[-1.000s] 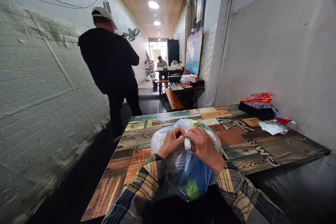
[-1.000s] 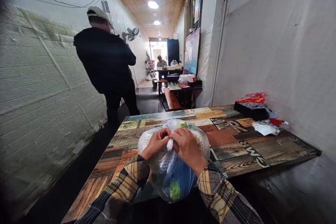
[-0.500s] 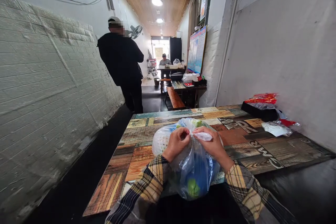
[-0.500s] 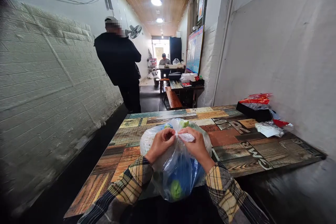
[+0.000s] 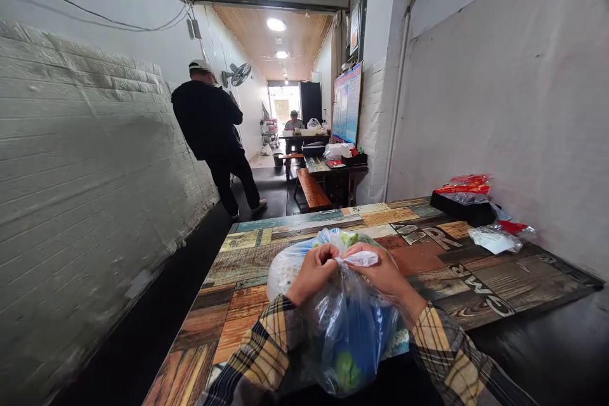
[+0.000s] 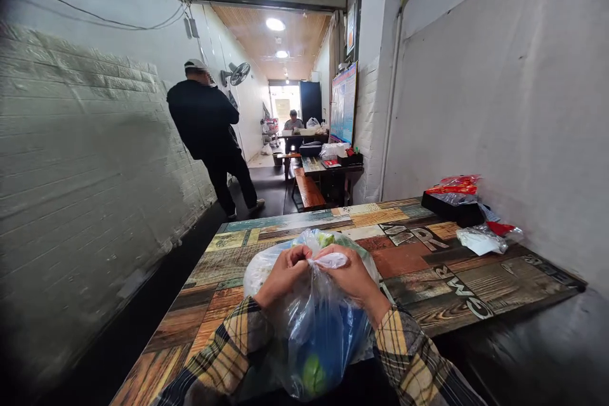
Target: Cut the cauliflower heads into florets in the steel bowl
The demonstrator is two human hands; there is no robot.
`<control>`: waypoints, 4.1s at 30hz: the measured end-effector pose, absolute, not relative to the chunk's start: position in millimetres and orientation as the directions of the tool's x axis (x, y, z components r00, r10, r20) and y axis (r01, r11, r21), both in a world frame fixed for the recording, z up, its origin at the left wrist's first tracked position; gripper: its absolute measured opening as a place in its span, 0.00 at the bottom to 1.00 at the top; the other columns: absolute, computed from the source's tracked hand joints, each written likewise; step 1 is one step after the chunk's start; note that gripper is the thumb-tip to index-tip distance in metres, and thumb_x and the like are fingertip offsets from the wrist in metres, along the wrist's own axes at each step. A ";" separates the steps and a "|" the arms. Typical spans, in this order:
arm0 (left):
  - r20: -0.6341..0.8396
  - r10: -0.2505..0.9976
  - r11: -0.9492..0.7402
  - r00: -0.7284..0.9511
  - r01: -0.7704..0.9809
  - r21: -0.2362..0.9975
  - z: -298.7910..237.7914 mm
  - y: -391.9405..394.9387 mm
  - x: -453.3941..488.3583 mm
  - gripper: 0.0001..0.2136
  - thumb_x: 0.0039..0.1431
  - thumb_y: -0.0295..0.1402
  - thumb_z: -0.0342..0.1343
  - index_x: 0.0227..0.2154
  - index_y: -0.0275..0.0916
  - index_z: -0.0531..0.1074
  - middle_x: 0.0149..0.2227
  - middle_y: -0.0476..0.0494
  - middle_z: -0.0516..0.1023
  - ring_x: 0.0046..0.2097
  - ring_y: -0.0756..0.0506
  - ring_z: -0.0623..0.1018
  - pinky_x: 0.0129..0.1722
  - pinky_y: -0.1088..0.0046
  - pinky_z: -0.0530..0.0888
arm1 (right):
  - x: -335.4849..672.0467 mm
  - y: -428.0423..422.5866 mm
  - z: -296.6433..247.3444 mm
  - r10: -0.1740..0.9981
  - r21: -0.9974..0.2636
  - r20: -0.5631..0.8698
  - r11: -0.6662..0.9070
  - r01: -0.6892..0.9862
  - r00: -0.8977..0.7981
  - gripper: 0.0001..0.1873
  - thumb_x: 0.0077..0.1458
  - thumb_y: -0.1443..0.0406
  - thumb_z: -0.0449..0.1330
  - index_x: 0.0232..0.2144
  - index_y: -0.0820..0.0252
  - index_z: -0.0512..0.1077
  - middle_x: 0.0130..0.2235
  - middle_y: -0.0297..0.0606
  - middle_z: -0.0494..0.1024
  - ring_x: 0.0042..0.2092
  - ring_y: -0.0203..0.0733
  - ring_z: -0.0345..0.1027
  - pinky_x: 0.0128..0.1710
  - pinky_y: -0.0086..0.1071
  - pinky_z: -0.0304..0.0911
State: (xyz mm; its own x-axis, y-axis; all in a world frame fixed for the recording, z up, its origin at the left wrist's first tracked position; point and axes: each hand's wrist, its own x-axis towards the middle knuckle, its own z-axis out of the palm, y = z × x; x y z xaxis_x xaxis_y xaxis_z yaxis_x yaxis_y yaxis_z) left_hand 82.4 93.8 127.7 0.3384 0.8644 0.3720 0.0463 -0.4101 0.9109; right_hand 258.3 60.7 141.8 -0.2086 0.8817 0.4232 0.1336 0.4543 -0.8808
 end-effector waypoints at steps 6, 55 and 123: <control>0.367 0.868 -0.398 0.334 0.027 0.917 118.8 94.1 80.3 0.02 0.45 0.30 0.51 0.23 0.38 0.65 0.24 0.51 0.66 0.29 0.51 0.65 0.30 0.76 0.63 | 258.9 62.4 169.9 0.847 -0.821 0.399 0.501 0.273 -0.352 0.14 0.61 0.60 0.52 0.39 0.59 0.76 0.36 0.37 0.80 0.39 0.39 0.74 0.40 0.33 0.67; 0.316 0.899 -0.315 0.304 -0.053 0.948 115.1 102.2 72.9 0.16 0.46 0.41 0.57 0.16 0.38 0.60 0.19 0.55 0.59 0.25 0.54 0.59 0.25 0.77 0.57 | 198.4 53.9 179.5 0.731 0.434 0.239 0.508 0.744 -0.639 0.10 0.54 0.76 0.55 0.39 0.64 0.70 0.37 0.48 0.76 0.38 0.48 0.69 0.33 0.36 0.63; 0.488 0.827 -0.555 0.281 0.264 0.789 115.3 77.4 77.8 0.04 0.45 0.25 0.49 0.24 0.38 0.67 0.24 0.52 0.68 0.27 0.51 0.65 0.29 0.75 0.62 | 242.5 27.0 138.4 0.616 -0.343 0.698 0.735 0.584 -0.365 0.06 0.57 0.68 0.57 0.28 0.56 0.66 0.34 0.36 0.73 0.39 0.41 0.68 0.39 0.35 0.64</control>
